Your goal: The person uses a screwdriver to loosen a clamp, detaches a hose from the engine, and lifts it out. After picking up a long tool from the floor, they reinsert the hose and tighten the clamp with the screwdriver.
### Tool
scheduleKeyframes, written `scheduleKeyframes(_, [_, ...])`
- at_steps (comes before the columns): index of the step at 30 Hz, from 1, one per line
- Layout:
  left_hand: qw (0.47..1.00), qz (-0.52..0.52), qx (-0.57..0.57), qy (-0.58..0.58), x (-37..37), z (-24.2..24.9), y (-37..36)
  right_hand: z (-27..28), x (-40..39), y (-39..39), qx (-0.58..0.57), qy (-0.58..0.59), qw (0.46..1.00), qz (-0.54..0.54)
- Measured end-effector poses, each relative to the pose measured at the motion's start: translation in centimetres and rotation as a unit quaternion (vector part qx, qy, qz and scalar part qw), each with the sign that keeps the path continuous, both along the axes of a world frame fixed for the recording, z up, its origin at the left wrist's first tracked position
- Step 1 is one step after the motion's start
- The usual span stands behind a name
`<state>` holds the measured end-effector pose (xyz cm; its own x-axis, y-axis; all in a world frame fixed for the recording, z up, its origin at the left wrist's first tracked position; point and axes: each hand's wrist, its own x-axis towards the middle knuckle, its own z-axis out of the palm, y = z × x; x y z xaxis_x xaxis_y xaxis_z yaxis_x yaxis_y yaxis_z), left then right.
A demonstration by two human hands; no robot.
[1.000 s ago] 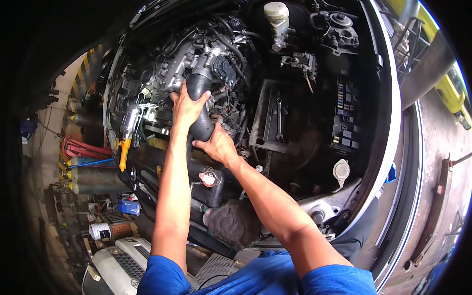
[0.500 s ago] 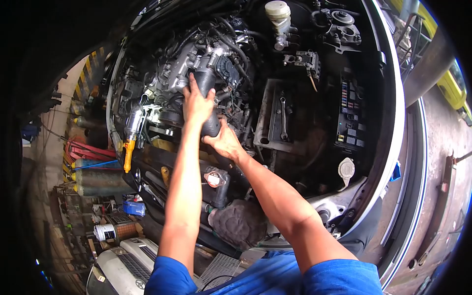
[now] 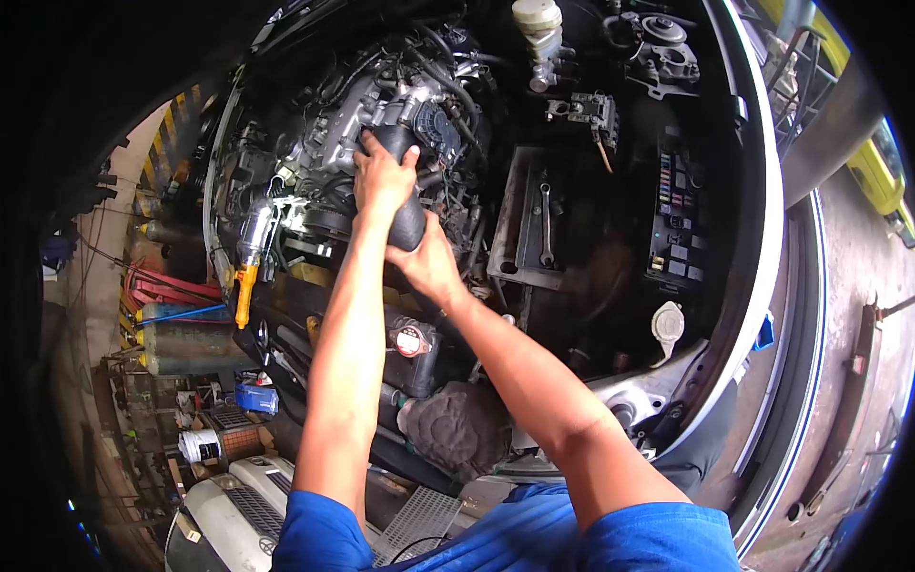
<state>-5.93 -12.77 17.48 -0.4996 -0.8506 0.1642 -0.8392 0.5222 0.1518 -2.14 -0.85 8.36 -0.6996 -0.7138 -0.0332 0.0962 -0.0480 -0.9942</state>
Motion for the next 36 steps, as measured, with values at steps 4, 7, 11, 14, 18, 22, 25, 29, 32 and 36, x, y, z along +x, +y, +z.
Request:
scheduleKeyframes(4, [0.999, 0.016, 0.040, -0.004, -0.9, 0.9, -0.6, 1.7, 0.7, -0.4, 0.058, 0.030, 0.997, -0.028])
scheduleKeyframes(7, [0.999, 0.003, 0.012, -0.037, -1.6, 0.7, -1.8, 1.3, 1.0, -1.9, 0.079, 0.022, 0.996, -0.028])
scheduleKeyframes(11, [0.998, 0.000, 0.030, -0.061, -1.1, 1.0, -1.4, 1.9, 1.2, -1.2, 0.088, 0.013, 0.996, -0.019])
scheduleKeyframes(14, [0.995, 0.028, 0.058, -0.082, -1.9, 1.6, -2.1, 2.0, 1.2, -1.8, 0.103, 0.008, 0.994, -0.025])
scheduleKeyframes(18, [0.995, -0.006, 0.069, -0.077, -1.7, 2.0, -2.6, -0.2, 0.3, -2.2, 0.030, 0.050, 0.998, 0.012])
scheduleKeyframes(22, [0.997, -0.016, 0.037, -0.069, -1.5, 0.9, -3.2, -0.2, -5.9, 1.0, 0.027, -0.038, 0.976, 0.215])
scheduleKeyframes(25, [0.995, -0.021, 0.036, -0.086, -1.7, 1.5, -2.6, 0.9, -8.7, 5.0, 0.219, 0.116, 0.881, 0.402])
scheduleKeyframes(29, [0.995, -0.005, 0.052, -0.089, -2.1, 1.8, -2.6, -5.0, -5.7, 4.5, 0.281, 0.170, 0.820, 0.468])
scheduleKeyframes(32, [0.996, -0.010, 0.040, -0.082, -1.6, 1.3, -2.8, -4.9, -5.4, 4.3, 0.230, 0.014, 0.781, 0.580])
scheduleKeyframes(36, [0.998, -0.031, 0.033, -0.044, -1.4, 0.4, -4.4, -5.0, -5.2, 4.3, 0.245, 0.003, 0.773, 0.586])
